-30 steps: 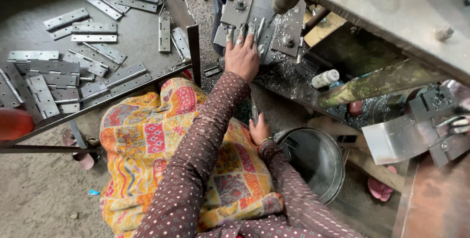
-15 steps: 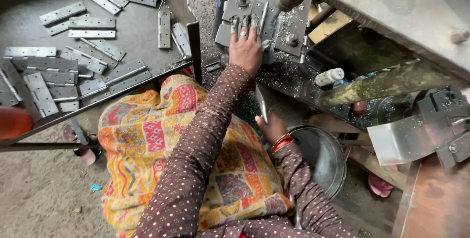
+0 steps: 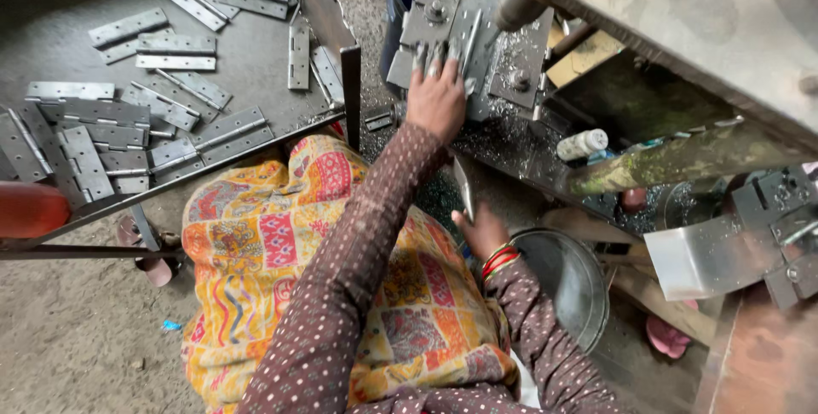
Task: The person sits on the floor and repeatedly picks up metal hinge pieces from a tray, places them into a press machine, and operates the lever to process them. The processed pieces are then returned to the tray.
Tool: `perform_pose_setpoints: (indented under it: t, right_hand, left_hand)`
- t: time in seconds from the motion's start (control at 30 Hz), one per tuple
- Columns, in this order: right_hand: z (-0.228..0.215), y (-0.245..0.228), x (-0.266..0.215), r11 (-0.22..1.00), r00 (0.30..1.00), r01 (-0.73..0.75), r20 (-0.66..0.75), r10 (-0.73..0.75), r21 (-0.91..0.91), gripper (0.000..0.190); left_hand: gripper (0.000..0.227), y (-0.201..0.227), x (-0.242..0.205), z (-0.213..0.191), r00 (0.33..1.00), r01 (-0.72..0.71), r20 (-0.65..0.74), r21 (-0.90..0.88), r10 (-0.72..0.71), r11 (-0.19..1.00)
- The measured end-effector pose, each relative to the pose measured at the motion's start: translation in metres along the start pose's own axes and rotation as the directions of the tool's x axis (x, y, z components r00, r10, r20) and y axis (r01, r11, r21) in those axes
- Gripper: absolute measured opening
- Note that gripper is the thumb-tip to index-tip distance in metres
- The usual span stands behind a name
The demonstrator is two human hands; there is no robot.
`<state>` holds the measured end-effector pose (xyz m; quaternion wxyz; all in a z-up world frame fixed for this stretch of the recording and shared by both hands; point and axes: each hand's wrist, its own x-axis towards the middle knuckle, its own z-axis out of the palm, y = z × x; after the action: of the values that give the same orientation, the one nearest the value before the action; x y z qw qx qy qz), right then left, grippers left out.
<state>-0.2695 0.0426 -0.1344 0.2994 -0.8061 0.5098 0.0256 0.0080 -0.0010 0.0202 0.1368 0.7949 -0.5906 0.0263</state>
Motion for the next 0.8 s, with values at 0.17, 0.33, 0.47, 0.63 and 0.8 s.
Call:
perform_pose_setpoints:
  t: [0.17, 0.33, 0.47, 0.63, 0.8]
  right_hand:
    - [0.015, -0.002, -0.004, 0.998, 0.994, 0.017, -0.106, -0.011, 0.054, 0.046]
    - [0.072, -0.001, 0.005, 0.999, 0.963, 0.033, -0.270, -0.024, 0.028, 0.039]
    - [0.042, -0.006, -0.002, 0.993, 0.983, 0.014, -0.186, 0.008, 0.119, 0.039]
    - [-0.020, -0.013, -0.011, 0.999, 1.000, -0.029, -0.003, 0.029, 0.046, 0.042]
    - [0.012, -0.013, -0.010, 0.961, 0.962, 0.205, -0.219, -0.163, 0.183, 0.036]
  left_hand:
    - [0.036, 0.005, 0.032, 0.013, 1.000, 0.019, -0.008, -0.048, -0.020, 0.999]
    - [0.036, 0.002, 0.020, 0.011, 0.999, -0.001, -0.035, -0.086, -0.002, 0.996]
    - [0.030, -0.001, 0.001, -0.002, 0.994, -0.034, -0.101, -0.057, 0.028, 0.998]
    - [0.029, -0.009, 0.018, -0.005, 0.999, -0.027, -0.025, -0.137, 0.024, 0.990]
    - [0.027, -0.013, 0.046, 0.006, 0.993, -0.007, -0.118, -0.075, -0.002, 0.997]
